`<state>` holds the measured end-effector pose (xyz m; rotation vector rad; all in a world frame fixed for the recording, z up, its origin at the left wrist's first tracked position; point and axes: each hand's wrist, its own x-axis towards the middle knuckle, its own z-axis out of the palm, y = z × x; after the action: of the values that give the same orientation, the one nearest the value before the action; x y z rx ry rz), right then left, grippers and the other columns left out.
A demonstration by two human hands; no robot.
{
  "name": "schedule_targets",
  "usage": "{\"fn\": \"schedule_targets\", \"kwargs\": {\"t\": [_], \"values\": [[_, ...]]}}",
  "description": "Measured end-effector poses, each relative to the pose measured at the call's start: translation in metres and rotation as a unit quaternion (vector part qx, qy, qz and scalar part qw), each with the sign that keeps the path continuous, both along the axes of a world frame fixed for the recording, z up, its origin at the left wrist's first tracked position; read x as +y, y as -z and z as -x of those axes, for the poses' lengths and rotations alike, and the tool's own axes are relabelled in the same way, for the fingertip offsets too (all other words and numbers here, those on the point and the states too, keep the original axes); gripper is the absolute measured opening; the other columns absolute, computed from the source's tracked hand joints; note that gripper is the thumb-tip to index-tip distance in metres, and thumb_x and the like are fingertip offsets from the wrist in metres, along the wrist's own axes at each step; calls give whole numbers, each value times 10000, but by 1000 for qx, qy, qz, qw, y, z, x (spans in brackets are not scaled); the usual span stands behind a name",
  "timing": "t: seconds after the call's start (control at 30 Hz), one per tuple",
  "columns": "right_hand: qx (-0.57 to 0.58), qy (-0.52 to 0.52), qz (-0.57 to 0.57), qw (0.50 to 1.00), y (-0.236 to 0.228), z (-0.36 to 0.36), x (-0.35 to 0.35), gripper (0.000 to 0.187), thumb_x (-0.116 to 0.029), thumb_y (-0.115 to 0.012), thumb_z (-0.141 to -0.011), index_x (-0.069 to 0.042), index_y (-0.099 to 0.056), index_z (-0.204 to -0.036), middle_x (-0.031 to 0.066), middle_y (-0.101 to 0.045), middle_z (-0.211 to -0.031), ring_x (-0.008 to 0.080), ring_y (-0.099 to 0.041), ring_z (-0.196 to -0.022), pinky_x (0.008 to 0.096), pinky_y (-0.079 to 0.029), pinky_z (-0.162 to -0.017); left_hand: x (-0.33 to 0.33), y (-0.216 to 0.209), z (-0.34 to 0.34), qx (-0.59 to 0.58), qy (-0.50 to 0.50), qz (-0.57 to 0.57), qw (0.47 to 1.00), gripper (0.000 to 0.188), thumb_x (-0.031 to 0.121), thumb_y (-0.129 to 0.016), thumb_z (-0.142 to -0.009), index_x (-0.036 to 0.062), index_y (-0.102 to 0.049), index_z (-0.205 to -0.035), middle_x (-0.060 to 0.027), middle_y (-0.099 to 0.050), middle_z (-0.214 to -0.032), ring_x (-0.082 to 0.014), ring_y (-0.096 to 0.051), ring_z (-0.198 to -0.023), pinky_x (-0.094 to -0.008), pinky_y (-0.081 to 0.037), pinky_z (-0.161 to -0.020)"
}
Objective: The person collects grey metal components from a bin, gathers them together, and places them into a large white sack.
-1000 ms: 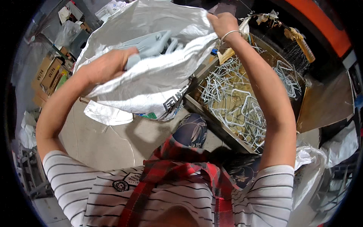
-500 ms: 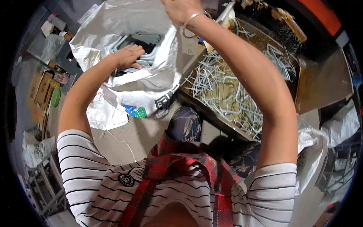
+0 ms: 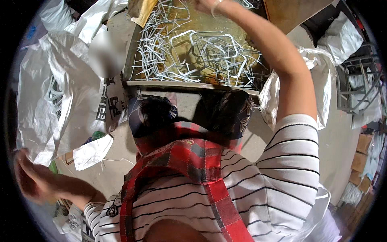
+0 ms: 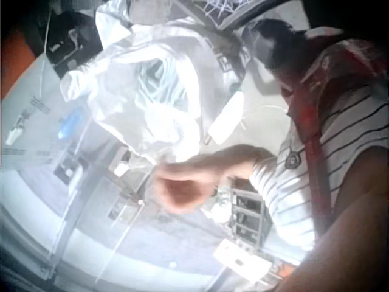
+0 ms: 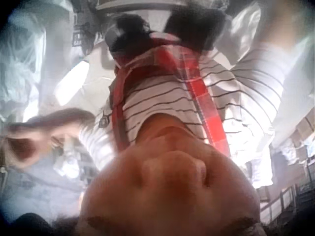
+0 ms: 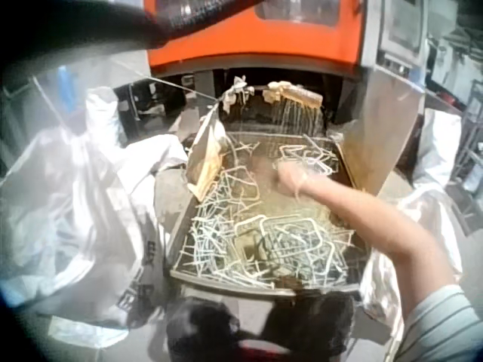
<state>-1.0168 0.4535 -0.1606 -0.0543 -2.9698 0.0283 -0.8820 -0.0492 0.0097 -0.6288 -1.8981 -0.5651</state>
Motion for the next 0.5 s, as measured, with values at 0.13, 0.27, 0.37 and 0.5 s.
{"fn": "schedule_targets", "kwargs": {"t": [0.13, 0.27, 0.37, 0.5], "values": [[-62, 23, 74, 995, 95, -52, 80, 200, -239, -563, -725, -92, -642, -835, 183, -604, -829, 352, -578, -783, 409, -469, -718, 127, 89, -35, -161, 405, -139, 889, 164, 74, -525, -786, 6, -461, -652, -147, -524, -603, -238, -523, -543, -377, -450, -476], [-191, 4, 56, 980, 127, -65, 43, 152, -185, -537, -742, -109, -639, -824, 166, -608, -854, 331, -583, -810, 398, -472, -723, 214, 163, 22, -611, 378, -236, 654, 120, 120, -533, -828, 18, -476, -800, -46, -525, -692, -132, -524, -640, -250, -446, -622], [-214, 7, 23, 977, 185, -81, 60, 133, -160, -547, -709, -100, -598, -817, 152, -610, -814, 317, -590, -776, 400, -479, -669, 285, 241, 105, -765, 252, -381, 454, 93, 102, -552, -807, 30, -496, -787, -36, -506, -676, -116, -512, -620, -263, -455, -570], [-186, -86, -41, 978, 236, -85, 40, 176, -123, -459, -779, -75, -608, -860, 102, -595, -952, 250, -552, -928, 357, -494, -691, 310, 396, 190, -840, 63, -232, 487, 92, 81, -547, -791, 23, -548, -719, -54, -537, -645, -147, -537, -602, -264, -440, -486]]}}
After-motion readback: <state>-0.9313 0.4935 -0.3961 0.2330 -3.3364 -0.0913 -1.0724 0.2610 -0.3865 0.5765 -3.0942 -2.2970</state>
